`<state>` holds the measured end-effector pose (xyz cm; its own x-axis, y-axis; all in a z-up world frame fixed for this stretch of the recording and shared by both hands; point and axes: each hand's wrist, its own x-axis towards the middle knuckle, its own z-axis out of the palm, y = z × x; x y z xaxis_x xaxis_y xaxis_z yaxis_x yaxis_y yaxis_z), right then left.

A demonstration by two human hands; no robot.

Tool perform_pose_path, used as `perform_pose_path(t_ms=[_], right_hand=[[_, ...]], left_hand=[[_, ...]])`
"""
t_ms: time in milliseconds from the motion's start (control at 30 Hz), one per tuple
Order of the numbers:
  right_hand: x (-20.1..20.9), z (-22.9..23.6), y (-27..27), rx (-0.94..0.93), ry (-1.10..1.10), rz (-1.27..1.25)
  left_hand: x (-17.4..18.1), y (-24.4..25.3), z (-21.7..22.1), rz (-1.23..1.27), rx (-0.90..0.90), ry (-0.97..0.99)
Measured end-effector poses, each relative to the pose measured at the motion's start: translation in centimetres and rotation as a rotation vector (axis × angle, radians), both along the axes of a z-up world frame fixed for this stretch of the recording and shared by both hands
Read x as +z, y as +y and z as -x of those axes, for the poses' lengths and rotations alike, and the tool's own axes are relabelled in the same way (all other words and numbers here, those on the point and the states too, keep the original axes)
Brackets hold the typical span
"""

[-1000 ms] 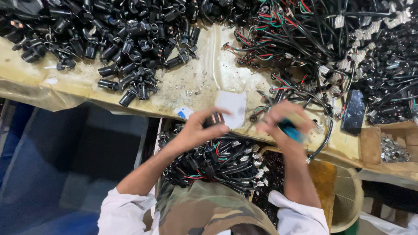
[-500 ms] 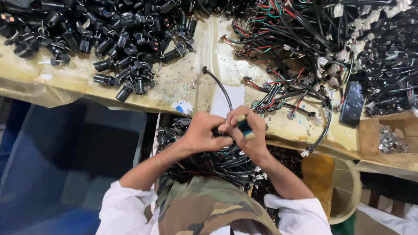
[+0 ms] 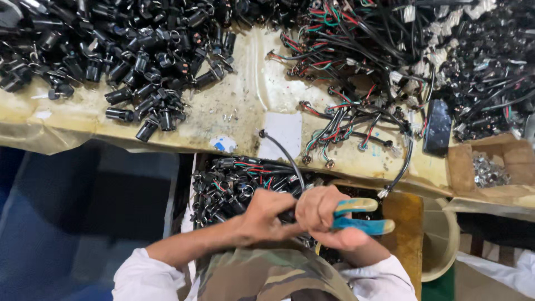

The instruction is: The person repeatedly picks up black cylindrical components and wire harnesses from a table, uses blue-handled pliers to strip or adjust wires, and places the components back on the table. The process is continuous and repetitive throughout the clip.

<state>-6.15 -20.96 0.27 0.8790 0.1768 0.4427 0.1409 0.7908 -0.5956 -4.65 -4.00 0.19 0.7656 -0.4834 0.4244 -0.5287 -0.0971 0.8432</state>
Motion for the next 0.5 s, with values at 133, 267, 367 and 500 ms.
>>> perform_pose_path(t_ms=[133,267,367,500], right_hand=[[1.4,-4.6,-1.9,-0.059,0.275,0.015],[-0.2,-14.2,-5.1,-0.615,0.156,1.079],[-4.1,-16.4,-4.9,-0.747,0.077,1.401],[-5.4,-18.2,-4.9,-0.692,0.302,1.263]], left_hand=[[4.2,4.3,-2.8,-0.178,-0.295,-0.012],[6.4,7.9,-3.2,-0.03,-0.805,0.013],[4.6,7.1,-2.1,-0.59,-0.428,-0.266],[0.8,9.3,-6.6,-0.321,-0.544,0.07]])
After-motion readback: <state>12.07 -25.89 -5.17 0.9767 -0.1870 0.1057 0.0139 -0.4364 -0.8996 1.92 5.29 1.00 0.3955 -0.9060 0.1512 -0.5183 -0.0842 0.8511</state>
